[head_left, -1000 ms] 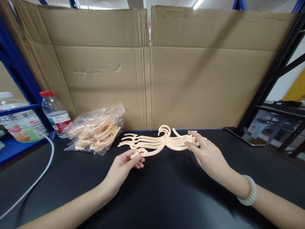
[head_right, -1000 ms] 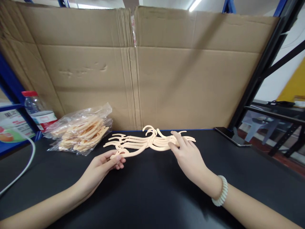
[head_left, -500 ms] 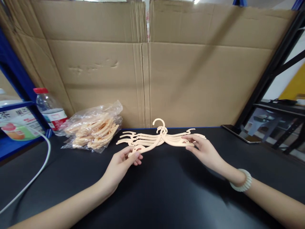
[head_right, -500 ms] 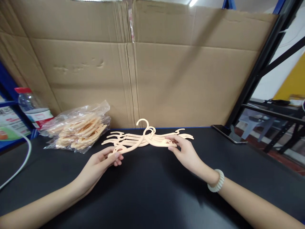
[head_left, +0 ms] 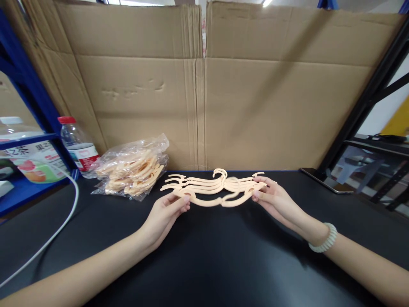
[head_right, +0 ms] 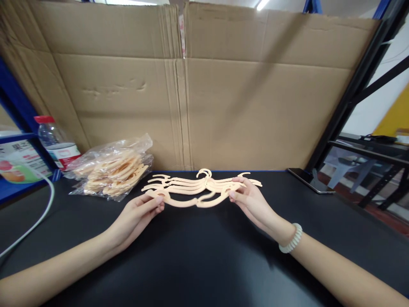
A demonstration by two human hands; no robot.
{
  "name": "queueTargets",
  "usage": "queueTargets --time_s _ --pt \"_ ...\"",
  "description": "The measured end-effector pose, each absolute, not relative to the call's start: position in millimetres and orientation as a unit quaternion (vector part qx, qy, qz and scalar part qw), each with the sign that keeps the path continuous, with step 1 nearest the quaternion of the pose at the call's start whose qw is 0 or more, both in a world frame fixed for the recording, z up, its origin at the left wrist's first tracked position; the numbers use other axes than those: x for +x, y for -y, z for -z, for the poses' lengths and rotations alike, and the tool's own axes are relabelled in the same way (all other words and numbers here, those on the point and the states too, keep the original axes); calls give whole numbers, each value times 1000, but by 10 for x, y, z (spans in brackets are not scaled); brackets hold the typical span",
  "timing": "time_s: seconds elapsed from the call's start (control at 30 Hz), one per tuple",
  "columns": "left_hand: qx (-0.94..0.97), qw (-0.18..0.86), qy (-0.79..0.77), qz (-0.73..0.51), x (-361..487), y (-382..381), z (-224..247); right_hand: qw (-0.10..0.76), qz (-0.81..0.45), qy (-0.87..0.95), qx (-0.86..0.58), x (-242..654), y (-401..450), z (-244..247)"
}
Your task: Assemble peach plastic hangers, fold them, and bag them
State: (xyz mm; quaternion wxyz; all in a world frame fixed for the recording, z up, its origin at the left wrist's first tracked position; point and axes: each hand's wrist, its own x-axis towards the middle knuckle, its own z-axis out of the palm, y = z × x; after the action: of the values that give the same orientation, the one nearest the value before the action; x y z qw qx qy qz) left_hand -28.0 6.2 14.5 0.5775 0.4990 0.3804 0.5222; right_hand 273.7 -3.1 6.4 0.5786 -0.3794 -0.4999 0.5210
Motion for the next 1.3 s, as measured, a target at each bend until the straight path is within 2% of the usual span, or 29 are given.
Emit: queueTargets --time_s 0.3,0.77,0.97,1.17,1.3 --pt "547 601 -361 -458 -123 160 -168 527 -511 568 -373 2453 188 -50" --pt "589 591 -353 -424 -97 194 -121 327 -564 721 -233 2387 386 -95" --pt "587 602 -351 -412 -108 190 -115 328 -576 708 -245 2396 389 -72" --pt "625 567 -346 -410 -84 203 -147 323 -588 698 -250 2368 424 -102" --pt "627 590 -325 -392 -53 229 -180 312 -598 701 -231 2325 472 -119"
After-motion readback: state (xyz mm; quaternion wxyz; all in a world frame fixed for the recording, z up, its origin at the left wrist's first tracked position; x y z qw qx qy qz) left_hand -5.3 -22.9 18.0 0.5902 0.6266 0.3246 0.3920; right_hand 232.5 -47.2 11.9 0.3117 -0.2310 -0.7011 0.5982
